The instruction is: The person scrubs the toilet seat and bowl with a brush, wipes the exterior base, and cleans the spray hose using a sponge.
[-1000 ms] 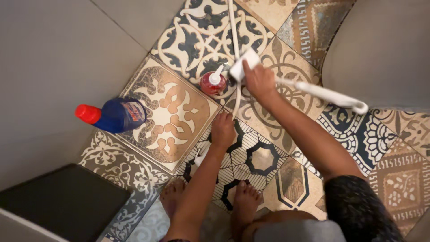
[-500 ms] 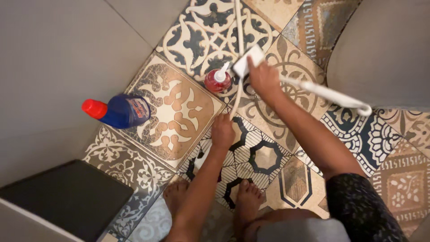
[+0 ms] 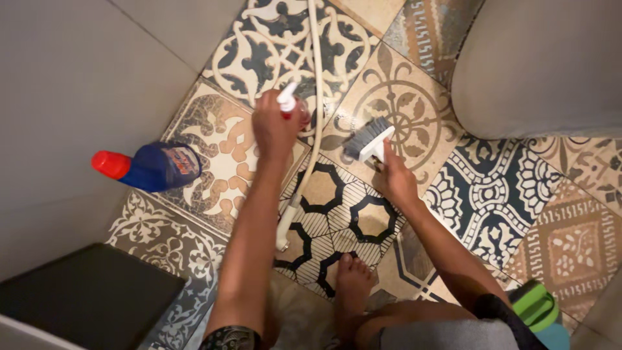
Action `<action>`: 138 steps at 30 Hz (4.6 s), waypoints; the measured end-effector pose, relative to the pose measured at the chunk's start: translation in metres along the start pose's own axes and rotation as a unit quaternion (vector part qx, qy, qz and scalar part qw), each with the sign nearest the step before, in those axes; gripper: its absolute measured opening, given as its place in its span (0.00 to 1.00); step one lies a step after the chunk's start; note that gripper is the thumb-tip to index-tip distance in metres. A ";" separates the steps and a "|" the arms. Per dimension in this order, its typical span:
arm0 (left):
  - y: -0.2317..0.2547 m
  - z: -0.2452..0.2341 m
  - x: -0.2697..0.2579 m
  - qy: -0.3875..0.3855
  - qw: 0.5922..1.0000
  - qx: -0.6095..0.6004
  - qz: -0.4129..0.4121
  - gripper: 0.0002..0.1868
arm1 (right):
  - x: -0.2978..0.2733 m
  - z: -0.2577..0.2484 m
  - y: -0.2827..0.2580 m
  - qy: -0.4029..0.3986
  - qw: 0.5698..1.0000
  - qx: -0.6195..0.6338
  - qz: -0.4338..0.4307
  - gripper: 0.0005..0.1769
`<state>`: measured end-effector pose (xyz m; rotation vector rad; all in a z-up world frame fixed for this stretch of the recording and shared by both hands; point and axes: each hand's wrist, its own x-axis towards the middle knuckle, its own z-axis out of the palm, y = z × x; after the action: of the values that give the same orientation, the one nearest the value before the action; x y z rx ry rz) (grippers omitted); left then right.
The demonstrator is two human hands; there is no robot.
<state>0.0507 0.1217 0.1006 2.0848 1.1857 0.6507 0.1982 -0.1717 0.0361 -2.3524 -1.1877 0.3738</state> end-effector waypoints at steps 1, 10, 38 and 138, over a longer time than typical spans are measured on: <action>-0.002 -0.005 -0.001 0.012 0.999 -0.035 -0.031 0.19 | -0.001 0.002 0.000 0.004 0.999 -0.016 0.036 0.46; -0.077 -0.059 0.012 0.143 0.986 0.070 -0.042 0.15 | 0.003 -0.002 0.003 -0.004 0.997 0.016 0.075 0.41; -0.053 0.065 0.026 -0.490 0.845 0.192 0.099 0.26 | 0.178 -0.046 -0.018 -0.058 0.984 0.098 0.134 0.22; -0.070 0.074 0.063 -0.416 0.894 0.117 -0.120 0.14 | 0.411 0.033 -0.120 -0.250 0.939 -0.215 -0.100 0.26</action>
<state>0.0914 0.1824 0.0058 2.0025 0.9908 -0.5045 0.3433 0.2318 0.0597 -2.5413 -1.8960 0.7341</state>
